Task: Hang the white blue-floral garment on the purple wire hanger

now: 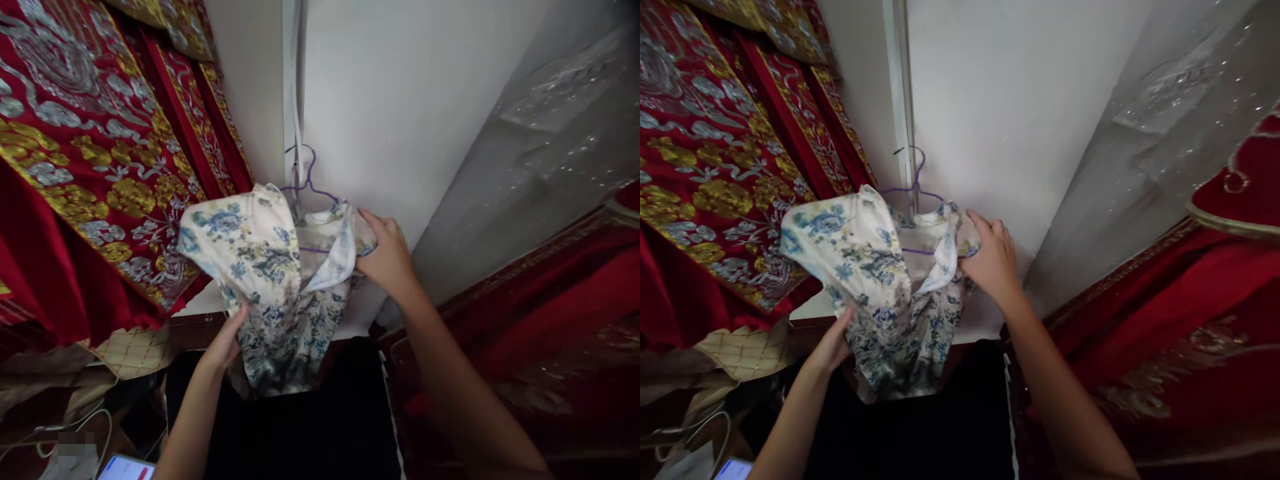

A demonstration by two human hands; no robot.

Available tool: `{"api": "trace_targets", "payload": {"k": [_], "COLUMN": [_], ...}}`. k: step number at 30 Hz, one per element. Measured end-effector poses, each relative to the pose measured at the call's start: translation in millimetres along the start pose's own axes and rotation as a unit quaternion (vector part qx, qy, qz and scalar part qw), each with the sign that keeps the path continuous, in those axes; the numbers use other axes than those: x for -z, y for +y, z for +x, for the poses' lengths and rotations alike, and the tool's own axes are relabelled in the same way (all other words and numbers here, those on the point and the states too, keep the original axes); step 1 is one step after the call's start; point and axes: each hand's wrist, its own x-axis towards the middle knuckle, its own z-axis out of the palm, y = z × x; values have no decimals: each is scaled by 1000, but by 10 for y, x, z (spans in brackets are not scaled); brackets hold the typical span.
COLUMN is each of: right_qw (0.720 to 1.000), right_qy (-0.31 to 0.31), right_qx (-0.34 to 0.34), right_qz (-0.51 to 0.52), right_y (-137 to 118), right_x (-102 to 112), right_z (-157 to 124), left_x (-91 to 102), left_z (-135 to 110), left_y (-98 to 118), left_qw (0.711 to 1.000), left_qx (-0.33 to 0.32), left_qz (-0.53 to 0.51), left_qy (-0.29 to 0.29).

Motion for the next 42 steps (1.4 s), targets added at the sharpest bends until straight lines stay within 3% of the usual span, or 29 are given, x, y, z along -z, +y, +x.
{"api": "trace_targets", "payload": {"k": [4, 7, 9, 11, 13, 15, 18, 21, 27, 31, 33, 35, 36, 38, 41, 42], "right_qw": [998, 992, 979, 945, 899, 854, 826, 807, 742, 743, 742, 735, 729, 716, 705, 704], "right_qy": [-6, 18, 61, 75, -41, -154, -294, -367, -314, -301, -306, -308, -308, -312, -314, -314], "right_qx": [53, 66, -3, -131, -254, -303, -275, -245, -352, -335, -330, -339, -347, -363, -369, -368], "right_qz": [19, 106, 196, 289, 354, 394, 395, 393, 477, 494, 497, 501, 503, 509, 517, 520], "right_y": [-38, -43, -123, -280, -475, -650, -783, -765, -651, -568, -547, -562, -582, -642, -729, -746], "right_x": [90, 102, 28, -116, -289, -428, -505, -519, -650, -637, -623, -627, -635, -655, -670, -664], "right_z": [-178, -544, -903, -1302, -1643, -1832, -1824, -1740, -1969, -2022, -2009, -2004, -2007, -2023, -2052, -2058], "left_x": [94, 70, 12, -68, -148, -199, -204, -205, -367, -243, -128, -65, -68, -146, -360, -425], "left_z": [-315, -522, -618, -682, -721, -737, -733, -739, -772, -653, -593, -575, -583, -614, -633, -624], "left_y": [-333, -478, -522, -538, -544, -548, -552, -555, -596, -679, -742, -823, -871, -975, -1122, -1158], "left_qw": [998, 996, 996, 997, 997, 997, 998, 998, 996, 985, 959, 905, 879, 856, 898, 911], "left_qx": [50, 84, 84, 72, 61, 50, 34, 17, 6, -27, -103, -220, -273, -333, -274, -242], "left_qz": [48, 18, 5, 9, 15, 21, 38, 52, 12, 35, 75, 145, 187, 281, 338, 334], "left_qy": [-9, 1, 16, 29, 38, 46, 44, 39, 85, 164, 252, 333, 344, 276, 67, 24]}}
